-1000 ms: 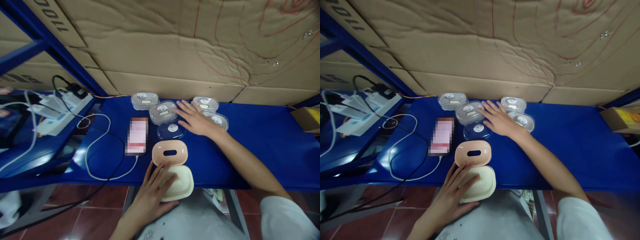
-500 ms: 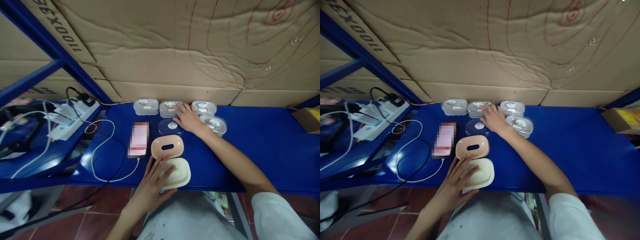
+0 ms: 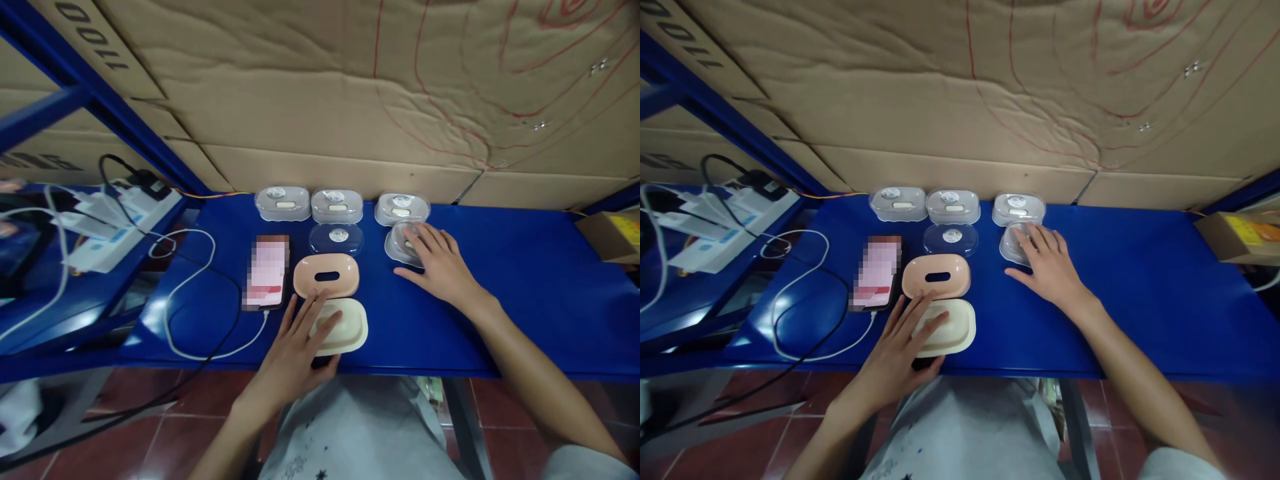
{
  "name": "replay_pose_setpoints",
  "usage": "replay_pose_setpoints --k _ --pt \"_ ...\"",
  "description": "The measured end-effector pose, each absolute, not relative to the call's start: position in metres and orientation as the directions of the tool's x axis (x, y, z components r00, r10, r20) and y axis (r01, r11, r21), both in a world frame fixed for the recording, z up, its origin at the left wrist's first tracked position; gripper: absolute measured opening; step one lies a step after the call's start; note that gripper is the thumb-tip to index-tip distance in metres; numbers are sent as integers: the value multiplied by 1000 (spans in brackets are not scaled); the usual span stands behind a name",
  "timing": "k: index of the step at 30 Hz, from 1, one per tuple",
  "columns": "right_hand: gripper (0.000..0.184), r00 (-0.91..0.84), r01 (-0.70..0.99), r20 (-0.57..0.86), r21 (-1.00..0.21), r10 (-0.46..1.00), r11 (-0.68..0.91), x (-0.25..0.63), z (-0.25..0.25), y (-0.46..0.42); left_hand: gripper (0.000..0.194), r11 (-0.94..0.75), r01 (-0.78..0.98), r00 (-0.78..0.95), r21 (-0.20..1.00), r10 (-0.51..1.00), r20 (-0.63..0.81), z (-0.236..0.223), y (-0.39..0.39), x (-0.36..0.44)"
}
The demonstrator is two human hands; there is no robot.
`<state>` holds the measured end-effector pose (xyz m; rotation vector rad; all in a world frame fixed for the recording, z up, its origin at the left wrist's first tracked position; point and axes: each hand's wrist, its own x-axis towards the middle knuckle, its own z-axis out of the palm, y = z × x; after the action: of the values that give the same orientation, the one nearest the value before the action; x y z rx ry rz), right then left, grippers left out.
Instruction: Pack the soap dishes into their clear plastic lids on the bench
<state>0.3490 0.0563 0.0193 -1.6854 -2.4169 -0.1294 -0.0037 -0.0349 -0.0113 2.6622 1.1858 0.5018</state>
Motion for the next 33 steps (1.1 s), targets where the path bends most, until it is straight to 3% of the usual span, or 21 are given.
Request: replay_pose_setpoints --k 4,9,12,16,22,28,31,33 --pt "72 -412 899 179 -78 893 431 350 19 51 74 -653 699 596 290 757 266 -7 -50 3" --pt "79 -401 887 128 -194 907 420 357 19 51 72 -714 585 640 385 698 322 5 -64 21" --pt "80 -401 833 99 -375 911 407 368 26 47 75 -686 473 604 553 709 364 9 -68 40" --pt "83 -505 631 107 -631 857 451 375 41 38 85 -438 258 365 861 869 333 10 -63 71" --pt "85 -596 578 107 -630 796 518 367 49 25 95 -315 283 273 906 932 239 12 -41 98" --pt "91 -656 443 128 -732 744 518 368 66 15 93 -152 47 361 987 924 126 18 -30 94" --pt "94 -535 461 149 -774 832 435 378 56 30 96 -117 38 354 992 930 96 18 -33 90" --pt "87 -405 590 188 -694 895 413 384 41 47 95 -101 52 358 994 931 76 18 -35 87"
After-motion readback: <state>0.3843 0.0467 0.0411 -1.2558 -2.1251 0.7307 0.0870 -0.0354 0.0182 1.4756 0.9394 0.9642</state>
